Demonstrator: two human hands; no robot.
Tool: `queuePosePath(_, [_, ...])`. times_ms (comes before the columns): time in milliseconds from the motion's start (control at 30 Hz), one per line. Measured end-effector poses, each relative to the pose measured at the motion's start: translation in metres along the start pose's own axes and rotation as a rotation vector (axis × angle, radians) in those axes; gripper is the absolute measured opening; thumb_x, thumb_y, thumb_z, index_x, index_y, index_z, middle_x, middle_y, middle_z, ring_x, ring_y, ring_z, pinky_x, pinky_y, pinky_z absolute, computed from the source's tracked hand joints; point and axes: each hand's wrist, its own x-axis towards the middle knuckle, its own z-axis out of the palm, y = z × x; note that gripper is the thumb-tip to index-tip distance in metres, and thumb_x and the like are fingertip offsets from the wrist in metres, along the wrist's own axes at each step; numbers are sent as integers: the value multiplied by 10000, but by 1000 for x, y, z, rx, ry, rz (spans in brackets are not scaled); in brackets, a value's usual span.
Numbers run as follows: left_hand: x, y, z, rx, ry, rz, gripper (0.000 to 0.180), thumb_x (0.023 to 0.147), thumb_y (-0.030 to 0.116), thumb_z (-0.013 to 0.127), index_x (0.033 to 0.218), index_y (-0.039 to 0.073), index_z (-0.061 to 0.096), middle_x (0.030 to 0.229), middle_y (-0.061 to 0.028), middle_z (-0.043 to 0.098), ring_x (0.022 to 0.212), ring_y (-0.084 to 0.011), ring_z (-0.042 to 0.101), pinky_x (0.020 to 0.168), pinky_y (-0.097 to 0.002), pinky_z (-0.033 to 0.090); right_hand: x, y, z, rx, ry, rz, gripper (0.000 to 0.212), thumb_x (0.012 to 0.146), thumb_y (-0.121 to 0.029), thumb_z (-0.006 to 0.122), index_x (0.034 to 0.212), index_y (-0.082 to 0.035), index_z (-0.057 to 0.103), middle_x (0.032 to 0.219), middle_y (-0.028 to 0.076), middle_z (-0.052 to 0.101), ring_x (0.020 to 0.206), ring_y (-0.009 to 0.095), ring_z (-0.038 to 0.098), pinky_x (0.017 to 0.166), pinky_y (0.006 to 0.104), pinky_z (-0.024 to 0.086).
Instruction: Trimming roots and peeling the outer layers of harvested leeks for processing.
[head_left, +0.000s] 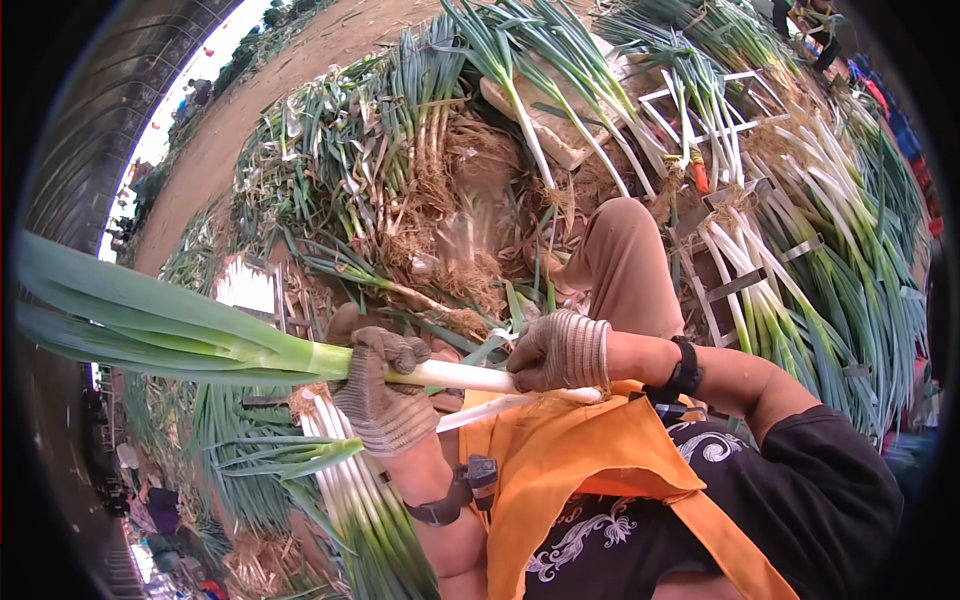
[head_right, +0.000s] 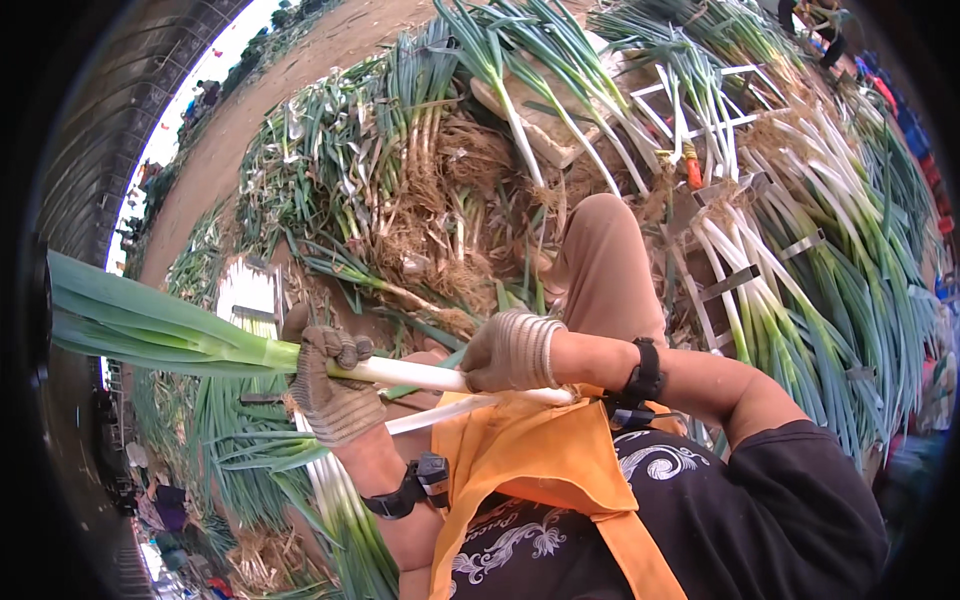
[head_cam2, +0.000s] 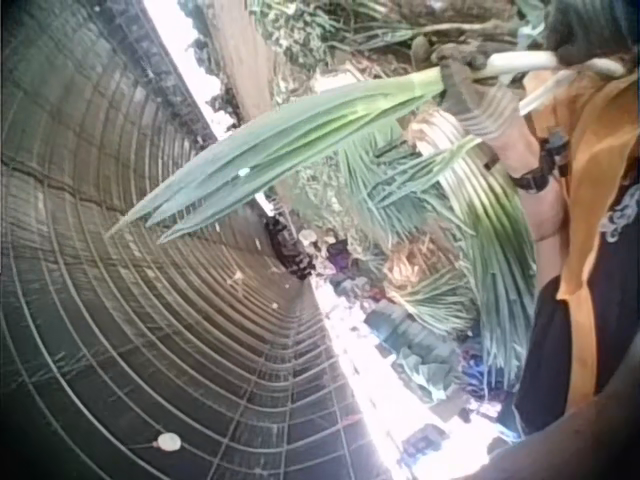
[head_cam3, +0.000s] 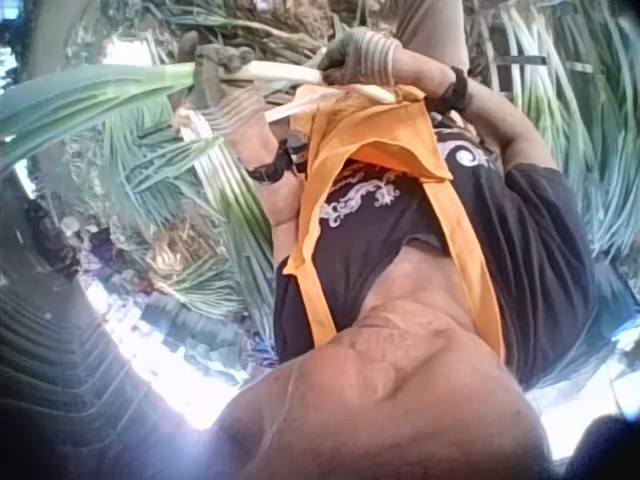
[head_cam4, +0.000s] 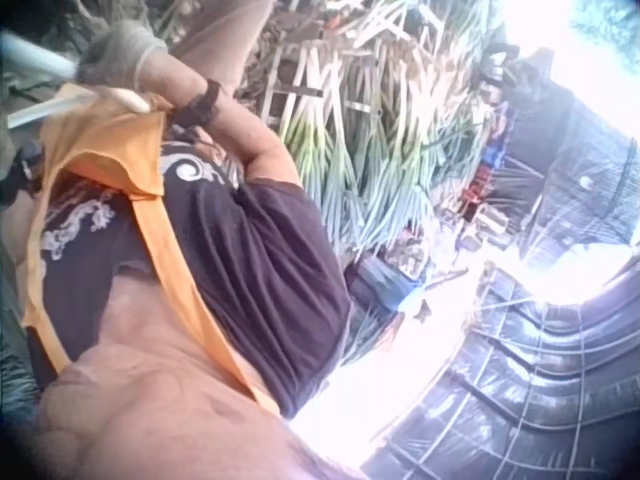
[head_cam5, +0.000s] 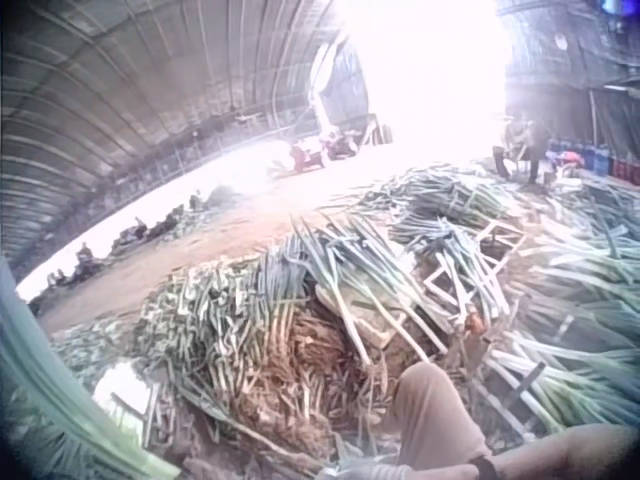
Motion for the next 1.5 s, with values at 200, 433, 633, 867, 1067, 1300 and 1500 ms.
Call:
queuePosePath(200, [-5, -3, 6, 51, -13, 29, 396, 813, 59, 619, 1184, 33, 483, 710, -31, 534, 576, -121, 487, 585, -303, 456, 2, -10, -2, -171, 28, 80, 119, 714, -142, 611, 746, -33, 647, 640, 139, 595, 546, 257, 564, 538, 335, 455])
queuePosePath(433, [-3, 4, -4, -36, -54, 21, 386, 819, 55, 619, 1182, 41, 489, 682, -30, 519, 551, -123, 477, 563, -316, 456, -17, 40, -8, -117, 171, 152, 129, 715, -131, 598, 735, -22, 663, 619, 120, 606, 534, 196, 569, 528, 313, 461])
queuePosePath(633, [6, 4, -19, -8, 4, 37, 355, 832, 116, 619, 1152, 37, 487, 642, -4, 457, 548, -105, 434, 563, -289, 406, -21, 37, -18, 706, 74, 261, 206, 854, -160, 599, 842, 38, 655, 647, 52, 610, 547, 97, 565, 506, 232, 458])
queuePosePath(867, [38, 56, -33, 87, 77, 183, 340, 901, 137, 524, 1218, 44, 443, 627, -2, 488, 521, -94, 449, 519, -265, 424, 1, 16, -25, 492, -256, 253, 202, 862, -149, 527, 803, 4, 646, 694, 42, 637, 552, 93, 593, 529, 214, 479])
queuePosePath(1067, [59, 126, -60, 128, 192, 377, 289, 883, 153, 561, 1146, 54, 493, 620, 1, 499, 478, -86, 441, 475, -257, 426, 7, 95, -5, -718, -376, 250, 167, 738, -146, 602, 838, -35, 678, 729, 121, 645, 659, 295, 614, 601, 360, 501])
queuePosePath(1300, [67, 148, -60, 131, 400, 433, 174, 878, 207, 590, 794, 72, 519, 588, 4, 465, 513, -112, 452, 565, -302, 417, 48, 42, -16, -449, 116, -149, 535, 687, -177, 672, 1173, -16, 516, 984, 180, 619, 893, 345, 599, 776, 382, 488])
queuePosePath(1500, [66, 116, -26, 97, 405, 356, 164, 885, 216, 578, 868, 58, 535, 663, -28, 517, 578, -126, 497, 581, -306, 435, 88, -17, 24, -209, 65, -102, 587, 745, -191, 698, 1244, -36, 429, 729, 93, 629, 642, 274, 586, 616, 309, 483])
